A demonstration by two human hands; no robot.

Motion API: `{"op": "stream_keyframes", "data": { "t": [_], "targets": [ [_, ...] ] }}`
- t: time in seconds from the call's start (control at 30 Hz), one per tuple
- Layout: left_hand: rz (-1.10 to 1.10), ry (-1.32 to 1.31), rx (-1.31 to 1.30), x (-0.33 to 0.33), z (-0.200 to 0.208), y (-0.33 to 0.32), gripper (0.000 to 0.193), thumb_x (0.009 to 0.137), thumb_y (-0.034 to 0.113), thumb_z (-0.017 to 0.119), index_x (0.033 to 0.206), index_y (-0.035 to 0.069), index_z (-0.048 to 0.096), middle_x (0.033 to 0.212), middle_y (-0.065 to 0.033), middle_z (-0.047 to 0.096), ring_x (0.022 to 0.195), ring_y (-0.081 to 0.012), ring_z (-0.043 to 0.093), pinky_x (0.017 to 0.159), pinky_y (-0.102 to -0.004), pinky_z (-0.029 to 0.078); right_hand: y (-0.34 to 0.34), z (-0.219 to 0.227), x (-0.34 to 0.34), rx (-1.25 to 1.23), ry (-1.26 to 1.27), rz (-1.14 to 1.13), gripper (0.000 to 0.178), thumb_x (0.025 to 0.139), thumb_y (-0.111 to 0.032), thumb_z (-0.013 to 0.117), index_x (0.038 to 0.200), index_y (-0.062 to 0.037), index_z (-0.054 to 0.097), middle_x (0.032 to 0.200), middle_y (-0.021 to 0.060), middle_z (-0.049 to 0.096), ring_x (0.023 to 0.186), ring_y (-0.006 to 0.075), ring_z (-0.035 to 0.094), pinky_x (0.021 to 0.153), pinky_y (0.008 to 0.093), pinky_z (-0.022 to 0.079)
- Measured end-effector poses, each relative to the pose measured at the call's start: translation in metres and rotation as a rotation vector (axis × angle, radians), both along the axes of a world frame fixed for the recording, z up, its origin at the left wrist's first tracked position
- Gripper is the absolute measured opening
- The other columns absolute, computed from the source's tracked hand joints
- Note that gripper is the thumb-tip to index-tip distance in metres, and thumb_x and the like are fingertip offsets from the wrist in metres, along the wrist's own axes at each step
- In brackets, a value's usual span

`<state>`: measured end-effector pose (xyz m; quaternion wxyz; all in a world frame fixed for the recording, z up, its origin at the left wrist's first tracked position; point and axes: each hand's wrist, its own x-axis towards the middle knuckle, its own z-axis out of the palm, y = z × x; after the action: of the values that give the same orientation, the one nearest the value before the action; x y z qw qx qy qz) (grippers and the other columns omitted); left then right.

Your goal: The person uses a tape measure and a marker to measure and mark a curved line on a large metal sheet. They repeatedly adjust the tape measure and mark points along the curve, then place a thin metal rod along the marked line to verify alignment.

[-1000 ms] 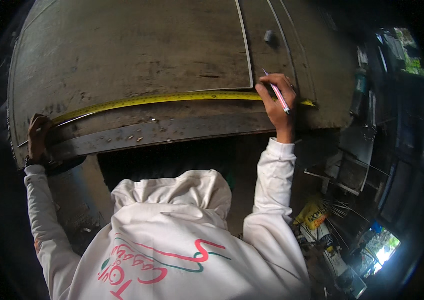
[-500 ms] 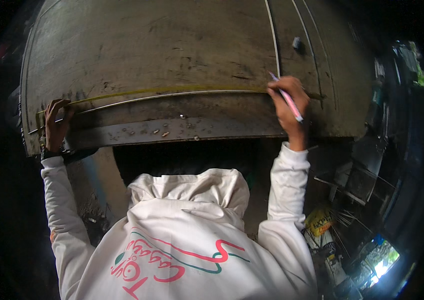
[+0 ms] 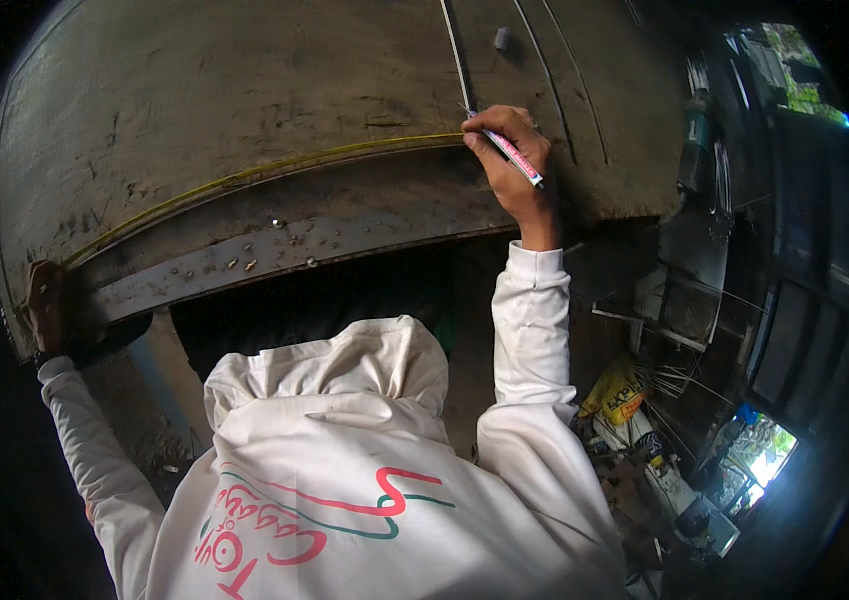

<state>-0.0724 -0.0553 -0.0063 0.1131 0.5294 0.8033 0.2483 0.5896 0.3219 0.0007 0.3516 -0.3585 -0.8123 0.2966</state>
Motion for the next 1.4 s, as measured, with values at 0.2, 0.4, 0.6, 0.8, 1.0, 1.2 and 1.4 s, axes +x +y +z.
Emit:
{"op": "stream_keyframes", "data": {
  "t": [0.2, 0.4, 0.6, 0.8, 1.0, 1.2, 1.4],
  "targets": [
    [0.024, -0.061, 0.019, -0.011, 0.006, -0.007, 0.016, 0.101, 0.015, 0.063, 0.105, 0.000, 0.060, 0.108, -0.0078, 0.057, 0.104, -0.0220, 0.058, 0.098, -0.0288, 0.042, 0.007, -0.012, 0.013, -0.134, 0.108, -0.013, 0.014, 0.093, -0.003, 0.078, 0.106, -0.0062, 0.075, 0.099, 0.0036, 0.076, 0.091, 0.0137, 0.072, 0.082, 0.0287, 0.056],
    [0.092, -0.175, -0.022, -0.021, 0.000, -0.017, 0.014, 0.101, 0.012, 0.064, 0.108, -0.001, 0.062, 0.114, -0.0095, 0.060, 0.110, -0.0221, 0.059, 0.102, -0.0299, 0.042, 0.002, -0.018, -0.001, -0.219, 0.240, -0.006, 0.014, 0.094, -0.002, 0.078, 0.106, -0.0076, 0.074, 0.100, 0.0027, 0.077, 0.093, 0.0136, 0.073, 0.084, 0.0284, 0.057],
    [0.069, -0.143, 0.019, -0.038, -0.009, -0.029, 0.015, 0.101, 0.008, 0.065, 0.112, -0.002, 0.065, 0.122, -0.0099, 0.063, 0.117, -0.0228, 0.059, 0.105, -0.0316, 0.043, 0.008, -0.026, 0.002, -0.179, 0.163, 0.027, 0.012, 0.095, -0.009, 0.079, 0.107, -0.0101, 0.075, 0.103, 0.0037, 0.074, 0.098, 0.0164, 0.072, 0.087, 0.0292, 0.058],
    [0.022, -0.128, 0.003, -0.052, -0.015, -0.034, 0.015, 0.101, 0.008, 0.065, 0.113, -0.002, 0.065, 0.123, -0.0099, 0.063, 0.118, -0.0227, 0.059, 0.105, -0.0315, 0.043, 0.010, -0.032, 0.002, -0.150, 0.136, 0.031, 0.013, 0.095, -0.014, 0.080, 0.107, -0.0108, 0.076, 0.104, 0.0049, 0.072, 0.099, 0.0203, 0.070, 0.086, 0.0322, 0.057],
    [-0.010, -0.118, -0.007, -0.062, -0.016, -0.038, 0.016, 0.101, 0.007, 0.065, 0.114, -0.002, 0.066, 0.124, -0.0100, 0.063, 0.119, -0.0226, 0.059, 0.105, -0.0315, 0.043, 0.008, -0.031, 0.000, -0.218, 0.216, 0.024, 0.015, 0.096, -0.015, 0.079, 0.110, -0.0108, 0.075, 0.102, 0.0048, 0.072, 0.094, 0.0188, 0.071, 0.083, 0.0311, 0.057],
    [-0.050, -0.066, -0.060, -0.066, -0.020, -0.035, 0.016, 0.102, 0.006, 0.065, 0.115, -0.003, 0.067, 0.124, -0.0102, 0.063, 0.119, -0.0224, 0.059, 0.104, -0.0311, 0.044, 0.019, -0.034, 0.025, -0.108, 0.116, -0.029, 0.013, 0.099, -0.013, 0.075, 0.112, -0.0094, 0.074, 0.105, 0.0042, 0.073, 0.094, 0.0165, 0.070, 0.083, 0.0294, 0.055],
    [-0.021, -0.259, -0.061, -0.069, -0.027, -0.033, 0.013, 0.103, 0.002, 0.064, 0.113, -0.003, 0.067, 0.121, -0.0094, 0.063, 0.114, -0.0215, 0.060, 0.101, -0.0303, 0.045, 0.021, -0.035, 0.039, -0.116, 0.125, -0.100, 0.013, 0.098, -0.013, 0.076, 0.110, -0.0094, 0.074, 0.105, 0.0041, 0.074, 0.098, 0.0170, 0.070, 0.086, 0.0302, 0.055]
  ]
}}
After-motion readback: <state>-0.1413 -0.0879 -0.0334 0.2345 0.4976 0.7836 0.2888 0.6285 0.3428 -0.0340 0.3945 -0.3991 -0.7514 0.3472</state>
